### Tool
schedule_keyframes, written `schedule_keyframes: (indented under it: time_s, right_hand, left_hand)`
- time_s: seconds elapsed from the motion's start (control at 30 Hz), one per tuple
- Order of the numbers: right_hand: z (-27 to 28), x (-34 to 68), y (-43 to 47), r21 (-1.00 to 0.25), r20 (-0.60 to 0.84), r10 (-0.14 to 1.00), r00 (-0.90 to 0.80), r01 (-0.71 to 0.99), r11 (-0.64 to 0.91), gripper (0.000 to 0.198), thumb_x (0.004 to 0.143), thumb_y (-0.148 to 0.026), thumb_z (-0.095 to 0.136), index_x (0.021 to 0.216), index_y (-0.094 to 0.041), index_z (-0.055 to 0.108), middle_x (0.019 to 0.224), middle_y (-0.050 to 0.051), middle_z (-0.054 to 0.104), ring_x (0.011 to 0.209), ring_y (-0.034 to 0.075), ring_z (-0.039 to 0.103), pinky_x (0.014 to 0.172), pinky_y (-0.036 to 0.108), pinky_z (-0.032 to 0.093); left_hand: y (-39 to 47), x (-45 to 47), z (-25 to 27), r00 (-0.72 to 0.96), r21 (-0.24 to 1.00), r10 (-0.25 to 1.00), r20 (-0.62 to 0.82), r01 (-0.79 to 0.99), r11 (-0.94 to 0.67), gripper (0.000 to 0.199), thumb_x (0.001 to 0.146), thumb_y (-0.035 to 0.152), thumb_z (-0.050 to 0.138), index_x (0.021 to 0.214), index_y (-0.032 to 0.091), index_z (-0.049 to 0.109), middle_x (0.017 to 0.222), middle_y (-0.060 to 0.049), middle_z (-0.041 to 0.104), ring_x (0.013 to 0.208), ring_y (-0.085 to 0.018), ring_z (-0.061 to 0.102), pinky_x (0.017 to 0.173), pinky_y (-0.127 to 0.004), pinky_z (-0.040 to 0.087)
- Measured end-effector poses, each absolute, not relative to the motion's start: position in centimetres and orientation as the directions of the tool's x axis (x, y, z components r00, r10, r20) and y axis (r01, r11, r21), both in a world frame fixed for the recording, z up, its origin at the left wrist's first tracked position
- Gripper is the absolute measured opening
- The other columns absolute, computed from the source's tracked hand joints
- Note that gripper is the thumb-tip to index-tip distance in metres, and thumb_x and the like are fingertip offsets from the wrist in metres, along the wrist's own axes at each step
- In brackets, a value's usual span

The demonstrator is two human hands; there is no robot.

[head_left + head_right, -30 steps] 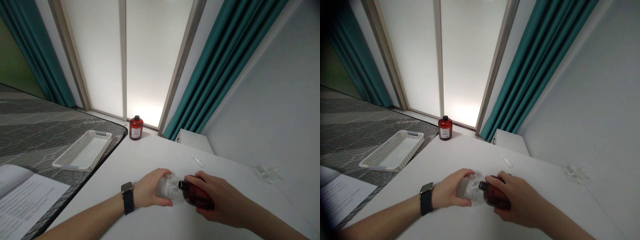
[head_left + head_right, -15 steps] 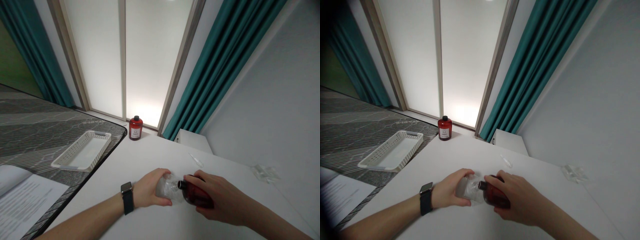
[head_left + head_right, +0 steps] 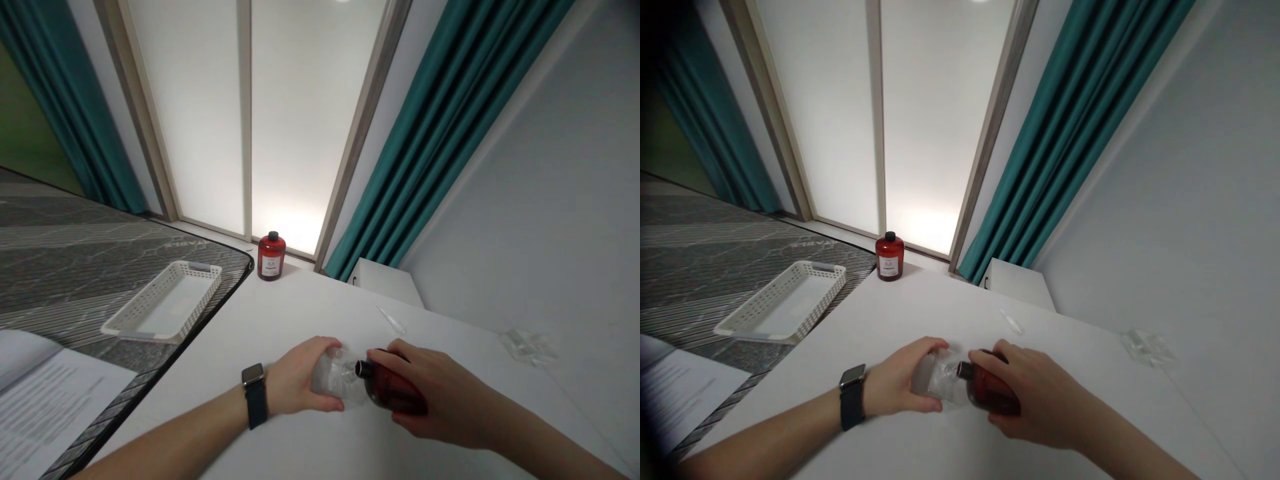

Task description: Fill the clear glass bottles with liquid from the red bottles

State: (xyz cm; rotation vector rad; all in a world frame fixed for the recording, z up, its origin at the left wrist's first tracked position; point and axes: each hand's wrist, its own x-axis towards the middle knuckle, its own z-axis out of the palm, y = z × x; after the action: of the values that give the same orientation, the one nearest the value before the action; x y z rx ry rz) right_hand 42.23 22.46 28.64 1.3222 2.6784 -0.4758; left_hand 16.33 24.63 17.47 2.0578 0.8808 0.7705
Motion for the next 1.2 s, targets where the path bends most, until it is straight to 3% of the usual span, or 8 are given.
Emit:
schedule_keyframes:
  time_s: [1.2]
  right_hand:
    - [28.81, 42.16, 22.63, -0.196, -0.246, 0.750, -0.615, 0.789, 0.583, 0.072, 0.070, -0.021, 0.067, 0.138, -0.032, 0.045, 0.117, 0.007, 0.059, 0.094, 0.025, 0.063, 0.080, 0.037, 0.048]
  left_hand:
    - [24.65, 16.32, 17.34, 0.578, 0.817, 0.785, 0.222, 0.330, -0.473, 0.078, 0.063, 0.038, 0.089, 0.127, 0.020, 0.049, 0.122, -0.011, 0.062, 0.110, -0.031, 0.060, 0.098, -0.045, 0.047]
